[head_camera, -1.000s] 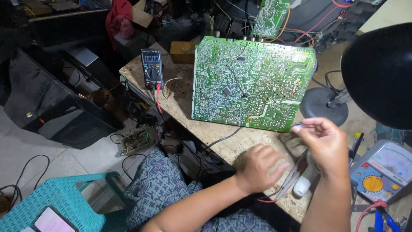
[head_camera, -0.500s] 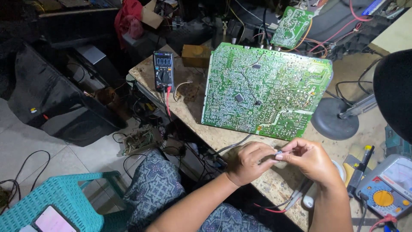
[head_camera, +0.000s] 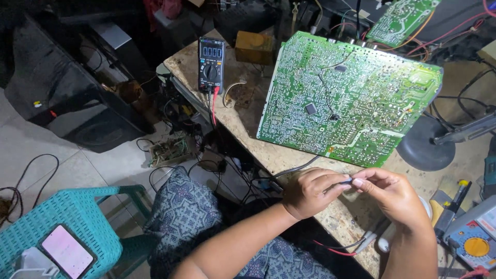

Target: The person uses multimeter probes to test a small electronic component and then inspects a large green circuit board using a magnifying glass. The person holds the probes against the component and later moves the magnifying glass over the board's surface to view the details.

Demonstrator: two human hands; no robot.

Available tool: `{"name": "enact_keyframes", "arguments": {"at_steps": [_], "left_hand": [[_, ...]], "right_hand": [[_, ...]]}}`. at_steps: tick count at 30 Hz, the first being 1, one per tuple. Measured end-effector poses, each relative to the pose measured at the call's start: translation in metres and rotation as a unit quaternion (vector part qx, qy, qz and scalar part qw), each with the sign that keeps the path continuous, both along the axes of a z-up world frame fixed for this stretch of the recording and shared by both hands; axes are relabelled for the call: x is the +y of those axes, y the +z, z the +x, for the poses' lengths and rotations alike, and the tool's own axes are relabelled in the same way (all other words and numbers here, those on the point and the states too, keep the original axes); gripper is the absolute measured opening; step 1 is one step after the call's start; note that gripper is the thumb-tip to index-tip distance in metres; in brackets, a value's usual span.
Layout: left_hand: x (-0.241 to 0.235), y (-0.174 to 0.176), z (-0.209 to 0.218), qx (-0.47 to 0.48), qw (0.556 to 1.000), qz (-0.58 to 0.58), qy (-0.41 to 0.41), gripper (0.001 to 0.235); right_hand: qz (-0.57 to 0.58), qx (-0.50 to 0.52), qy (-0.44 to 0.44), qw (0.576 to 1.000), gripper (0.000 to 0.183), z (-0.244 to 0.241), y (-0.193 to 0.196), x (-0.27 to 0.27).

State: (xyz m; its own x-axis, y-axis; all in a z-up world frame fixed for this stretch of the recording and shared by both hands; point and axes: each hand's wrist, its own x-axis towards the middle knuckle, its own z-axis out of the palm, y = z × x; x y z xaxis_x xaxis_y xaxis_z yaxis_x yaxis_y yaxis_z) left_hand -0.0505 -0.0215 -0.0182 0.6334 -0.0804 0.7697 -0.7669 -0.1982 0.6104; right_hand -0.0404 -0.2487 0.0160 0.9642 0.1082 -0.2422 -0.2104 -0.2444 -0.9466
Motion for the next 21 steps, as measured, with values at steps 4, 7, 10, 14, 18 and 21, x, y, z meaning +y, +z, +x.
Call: {"name": "enact_keyframes", "arguments": {"at_steps": [4,7,10,14,18,21], "left_hand": [[0.001,0.002,0.000,0.003,1.000,-0.015,-0.012,0.016],[0.001,0.003,0.001,0.004,1.000,-0.013,-0.005,0.016],[0.000,0.002,0.001,0.002,1.000,0.000,0.013,0.014],[-0.001,0.002,0.001,0.006,0.999,0.013,0.030,0.014],[-0.001,0.005,0.001,0.016,0.998,0.033,0.045,0.015],[-0.001,0.006,0.001,0.002,0.999,0.026,0.041,0.013]], "right_hand": [[-0.017,-0.010,0.028,0.999,0.016,-0.001,0.002,0.000],[-0.016,-0.035,0.048,0.998,0.014,-0.001,-0.001,0.000],[-0.023,-0.050,0.070,0.996,0.014,-0.001,-0.005,-0.001],[-0.020,-0.064,0.100,0.993,0.013,-0.001,-0.010,0.000],[-0.026,-0.042,0.087,0.995,0.011,-0.003,-0.012,0.001],[-0.046,-0.063,0.109,0.991,0.012,-0.002,-0.009,0.003]]}}
